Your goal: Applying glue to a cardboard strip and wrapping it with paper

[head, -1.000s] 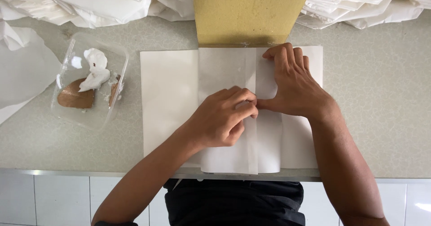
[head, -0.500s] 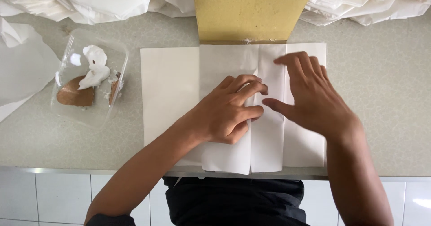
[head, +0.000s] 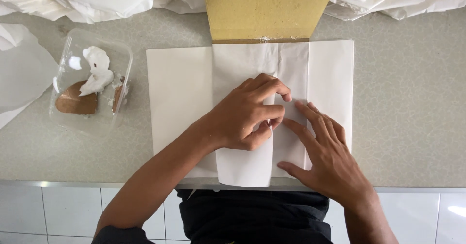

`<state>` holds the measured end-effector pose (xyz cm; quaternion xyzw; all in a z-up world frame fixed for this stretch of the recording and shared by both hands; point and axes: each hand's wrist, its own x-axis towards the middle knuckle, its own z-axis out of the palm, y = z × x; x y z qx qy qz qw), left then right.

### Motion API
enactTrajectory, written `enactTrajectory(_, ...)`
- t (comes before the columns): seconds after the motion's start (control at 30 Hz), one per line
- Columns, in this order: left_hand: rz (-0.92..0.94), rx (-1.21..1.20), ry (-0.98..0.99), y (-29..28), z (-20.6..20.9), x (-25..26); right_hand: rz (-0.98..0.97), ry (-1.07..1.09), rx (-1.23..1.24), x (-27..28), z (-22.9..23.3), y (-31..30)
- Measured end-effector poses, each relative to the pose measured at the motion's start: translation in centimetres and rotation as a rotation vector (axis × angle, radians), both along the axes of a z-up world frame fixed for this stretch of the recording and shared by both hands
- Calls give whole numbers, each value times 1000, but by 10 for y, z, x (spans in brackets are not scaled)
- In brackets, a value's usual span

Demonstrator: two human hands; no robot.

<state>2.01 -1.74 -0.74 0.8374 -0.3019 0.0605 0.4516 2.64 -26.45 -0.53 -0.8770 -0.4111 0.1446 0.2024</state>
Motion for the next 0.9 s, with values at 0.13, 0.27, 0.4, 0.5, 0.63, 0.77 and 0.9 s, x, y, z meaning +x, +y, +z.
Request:
enactTrajectory(0.13, 11, 75, -43, -9, -6, 0, 50, 17, -32, 0, 1, -1)
enactTrajectory(0.27, 37, 134, -45, -13, -15, -3, 79, -15, -30, -2, 3, -1)
enactTrajectory(0.4, 46, 120, -69, -15, -23, -4, 83, 17, -21, -1, 4, -3)
enactTrajectory(0.5, 50, 122, -78, -15, -23, -4, 81, 80, 33, 2, 11, -2)
enactTrajectory(0.63, 57, 125, -94, -16, -25, -5, 69, 86, 77, 1, 11, -4)
enactTrajectory(0.77, 53, 156, -92, -16, -27, -4, 21, 35, 142, 6, 9, -4)
enactTrajectory(0.9, 59, 121, -108, -17, -34, -6, 13, 9, 147, 23, 17, 2)
